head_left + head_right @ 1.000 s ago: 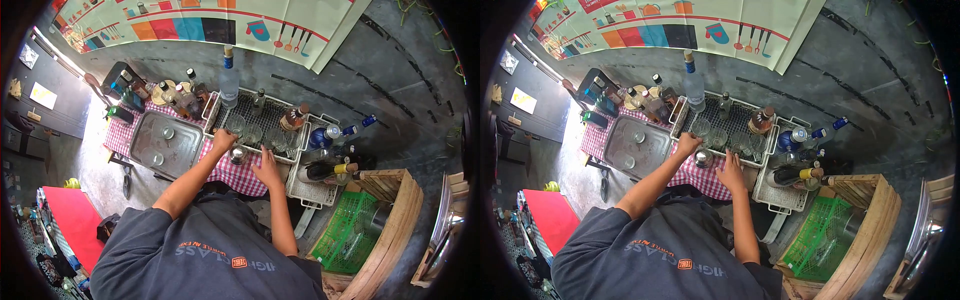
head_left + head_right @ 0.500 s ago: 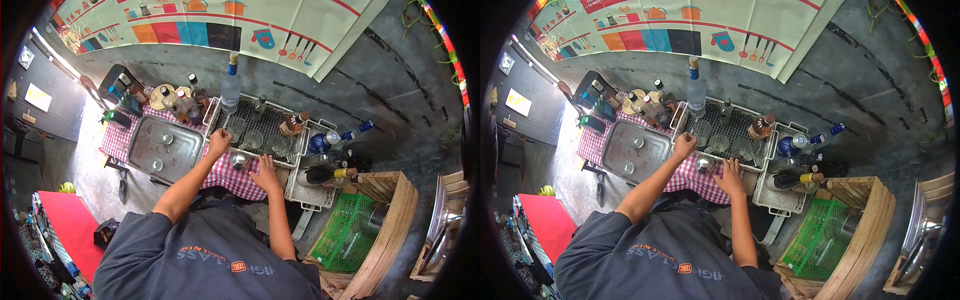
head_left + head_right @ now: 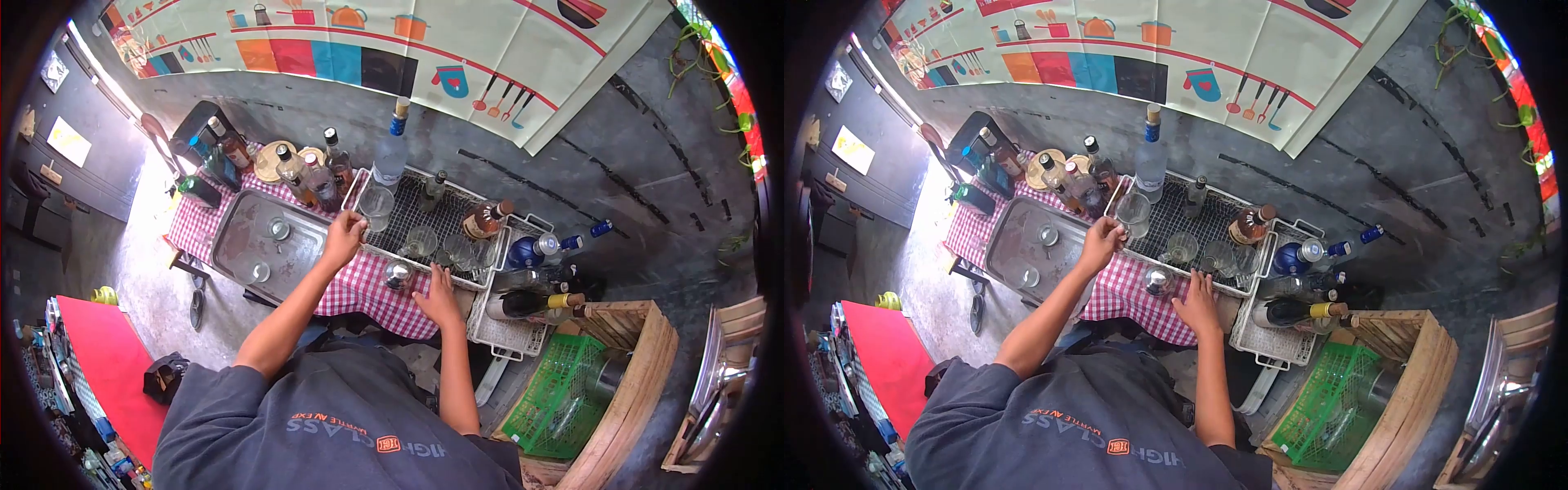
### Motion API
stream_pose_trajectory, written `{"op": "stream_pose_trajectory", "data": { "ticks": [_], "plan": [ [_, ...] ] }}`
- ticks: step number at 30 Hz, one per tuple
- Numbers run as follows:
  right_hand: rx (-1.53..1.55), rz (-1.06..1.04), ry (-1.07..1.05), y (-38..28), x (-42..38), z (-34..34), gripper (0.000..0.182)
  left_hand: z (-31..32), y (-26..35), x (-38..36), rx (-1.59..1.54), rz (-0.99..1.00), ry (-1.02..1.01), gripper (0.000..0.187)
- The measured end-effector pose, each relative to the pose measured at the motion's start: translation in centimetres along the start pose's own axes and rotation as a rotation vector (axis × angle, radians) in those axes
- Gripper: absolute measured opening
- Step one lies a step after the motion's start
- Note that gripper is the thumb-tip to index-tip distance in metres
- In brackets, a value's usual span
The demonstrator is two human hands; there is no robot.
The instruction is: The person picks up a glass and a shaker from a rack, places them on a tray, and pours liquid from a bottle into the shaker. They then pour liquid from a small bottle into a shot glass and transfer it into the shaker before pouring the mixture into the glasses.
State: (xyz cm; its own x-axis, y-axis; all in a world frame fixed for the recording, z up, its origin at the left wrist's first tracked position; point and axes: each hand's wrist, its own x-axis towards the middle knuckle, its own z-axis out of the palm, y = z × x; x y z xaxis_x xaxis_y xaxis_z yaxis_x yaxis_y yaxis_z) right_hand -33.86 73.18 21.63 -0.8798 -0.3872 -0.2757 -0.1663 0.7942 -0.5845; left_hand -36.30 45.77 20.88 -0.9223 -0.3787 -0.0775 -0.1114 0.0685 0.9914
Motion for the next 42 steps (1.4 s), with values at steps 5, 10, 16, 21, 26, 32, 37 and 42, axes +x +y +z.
{"op": "stream_pose_trajectory", "data": {
  "ticks": [5,10,16,21,26,32,37,42],
  "plan": [
    [0.029,0.011,-0.011,-0.2,-0.3,-0.5,0.089,-3.6,4.1,-3.5,-0.098,-0.046,-0.004,0.008],
    [0.192,0.000,0.034,-1.4,-1.6,-1.5,0.088,-7.2,6.6,-8.4,-0.134,-0.097,0.053,0.009],
    [0.130,-0.019,-0.015,-2.7,-1.3,-0.6,0.092,-9.3,5.5,-13.0,-0.080,-0.174,0.126,0.010],
    [0.194,-0.077,-0.002,-3.1,-2.0,0.0,0.093,-10.0,4.7,-15.8,-0.059,-0.275,0.074,0.007],
    [0.127,-0.034,-0.013,-2.7,-3.3,1.3,0.093,-10.8,4.0,-17.3,-0.022,-0.320,0.027,0.008],
    [0.150,0.052,-0.082,-3.6,-4.4,3.5,0.092,-12.1,2.9,-16.8,0.093,-0.357,-0.060,0.011],
    [0.203,0.171,-0.032,-3.0,-4.6,6.5,0.094,-13.6,3.1,-15.9,0.133,-0.347,-0.121,0.011],
    [0.174,0.237,0.043,-2.0,-4.7,9.6,0.095,-16.4,2.0,-14.4,0.123,-0.312,-0.206,0.014]
  ]
}}
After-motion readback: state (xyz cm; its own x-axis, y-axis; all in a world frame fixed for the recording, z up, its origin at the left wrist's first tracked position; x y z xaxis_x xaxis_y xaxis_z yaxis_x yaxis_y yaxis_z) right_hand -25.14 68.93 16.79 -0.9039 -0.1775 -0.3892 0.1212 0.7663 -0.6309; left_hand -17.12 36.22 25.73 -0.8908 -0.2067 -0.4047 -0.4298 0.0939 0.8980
